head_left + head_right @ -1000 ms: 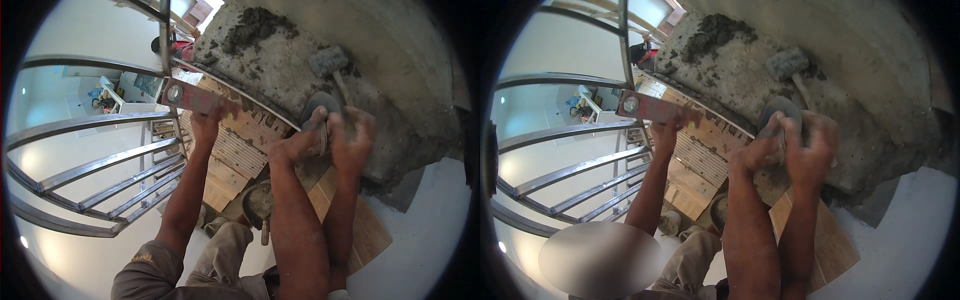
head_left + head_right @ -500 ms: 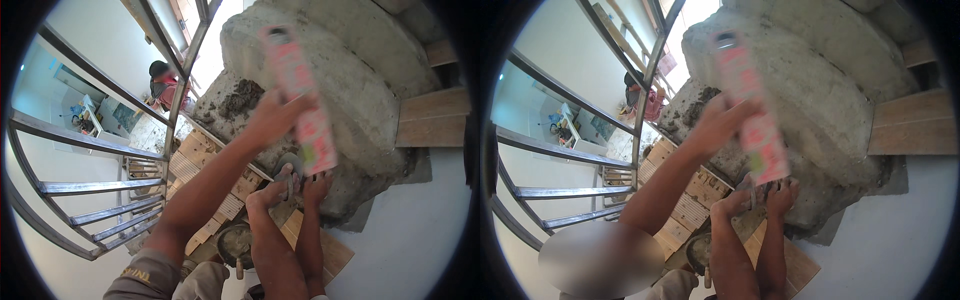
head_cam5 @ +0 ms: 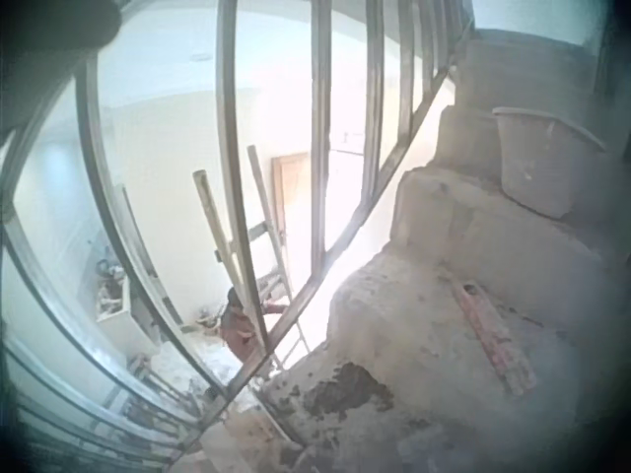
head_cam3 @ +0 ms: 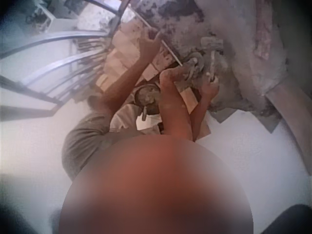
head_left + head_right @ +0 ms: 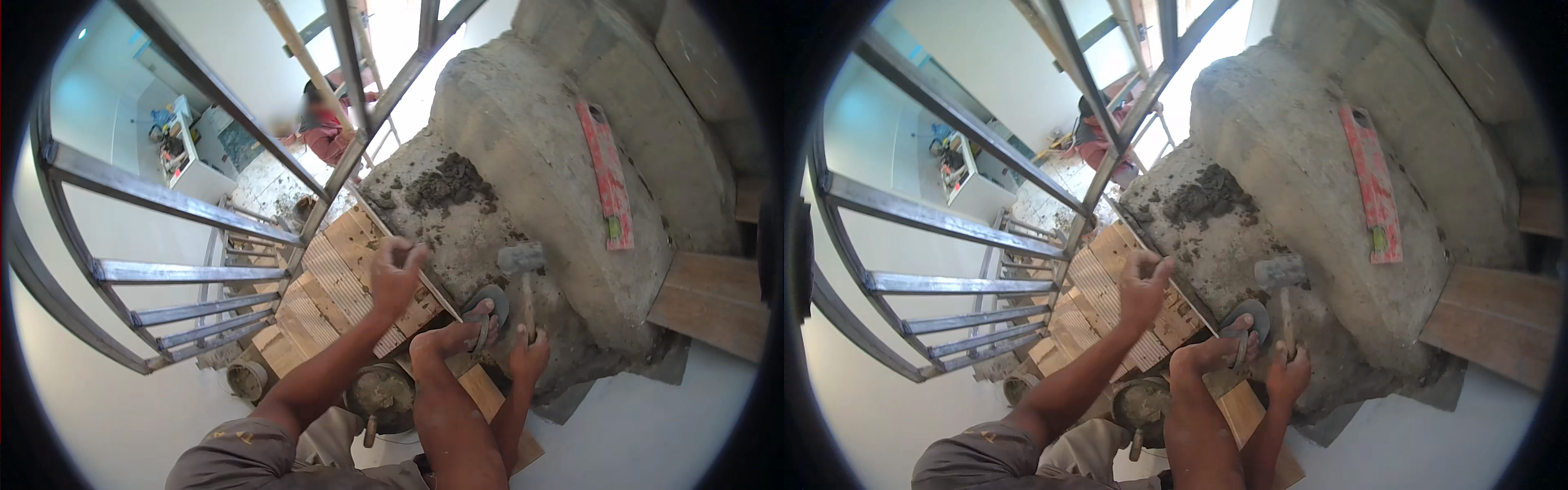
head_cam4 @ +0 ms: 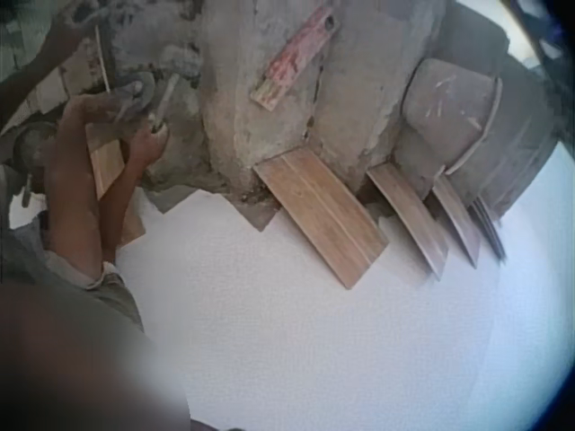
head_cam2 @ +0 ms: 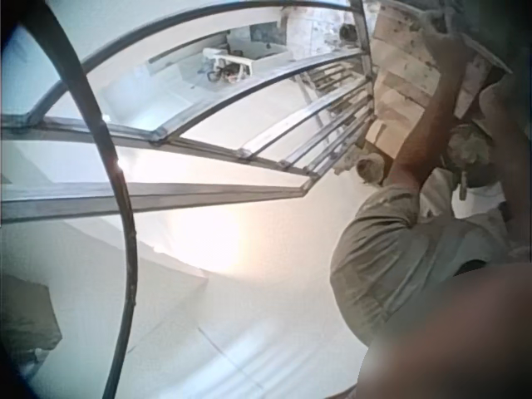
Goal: Tiling a concrete staircase with wooden-pattern tiles using mortar, a trowel, a mallet, and a spirit level.
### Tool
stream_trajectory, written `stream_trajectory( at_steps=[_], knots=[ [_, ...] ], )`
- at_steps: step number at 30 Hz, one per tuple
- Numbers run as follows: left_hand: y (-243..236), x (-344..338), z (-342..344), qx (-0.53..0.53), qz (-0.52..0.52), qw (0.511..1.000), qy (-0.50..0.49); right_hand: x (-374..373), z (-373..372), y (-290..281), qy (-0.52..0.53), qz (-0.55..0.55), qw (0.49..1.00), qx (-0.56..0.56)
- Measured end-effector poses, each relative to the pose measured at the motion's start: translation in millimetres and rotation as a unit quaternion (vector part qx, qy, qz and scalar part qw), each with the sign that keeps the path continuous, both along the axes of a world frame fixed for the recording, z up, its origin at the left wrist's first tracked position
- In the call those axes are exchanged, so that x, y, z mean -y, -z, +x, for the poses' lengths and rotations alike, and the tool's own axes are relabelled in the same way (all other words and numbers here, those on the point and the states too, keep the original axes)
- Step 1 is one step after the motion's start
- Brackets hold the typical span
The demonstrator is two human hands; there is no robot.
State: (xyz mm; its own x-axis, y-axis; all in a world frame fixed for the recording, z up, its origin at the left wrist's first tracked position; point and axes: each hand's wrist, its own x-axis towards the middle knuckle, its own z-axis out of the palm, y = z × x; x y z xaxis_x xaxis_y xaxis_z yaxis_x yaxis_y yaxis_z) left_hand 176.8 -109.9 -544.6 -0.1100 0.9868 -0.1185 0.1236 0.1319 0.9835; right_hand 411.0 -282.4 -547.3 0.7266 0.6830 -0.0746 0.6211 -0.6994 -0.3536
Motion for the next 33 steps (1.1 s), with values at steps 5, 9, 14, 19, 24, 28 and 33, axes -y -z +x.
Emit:
stream_trajectory(
  at_steps=[5,9,14,19,24,28,33],
  knots=[
    [16,-21,-75,-0.169,-0.061,0.983,0.042,-18,-35,-77,-0.035,0.057,0.895,-0.440],
    [3,-44,-110,-0.111,-0.124,0.982,0.088,-42,-49,-106,-0.130,-0.092,0.829,-0.535],
    [-41,-50,-133,-0.103,-0.125,0.984,0.071,-61,-87,-72,-0.405,-0.158,0.757,-0.489],
    [-47,-29,-87,-0.138,-0.107,0.980,0.097,-78,-115,11,-0.453,-0.266,0.767,-0.369],
    [42,-27,-49,-0.101,-0.335,0.922,0.168,-94,-158,66,-0.541,-0.205,0.782,-0.230],
    [47,-26,-21,0.005,-0.388,0.899,0.201,-92,-170,87,-0.466,-0.152,0.822,-0.289],
    [128,-32,7,0.008,-0.296,0.905,0.304,-68,-164,170,-0.434,-0.066,0.839,-0.320]
  ],
)
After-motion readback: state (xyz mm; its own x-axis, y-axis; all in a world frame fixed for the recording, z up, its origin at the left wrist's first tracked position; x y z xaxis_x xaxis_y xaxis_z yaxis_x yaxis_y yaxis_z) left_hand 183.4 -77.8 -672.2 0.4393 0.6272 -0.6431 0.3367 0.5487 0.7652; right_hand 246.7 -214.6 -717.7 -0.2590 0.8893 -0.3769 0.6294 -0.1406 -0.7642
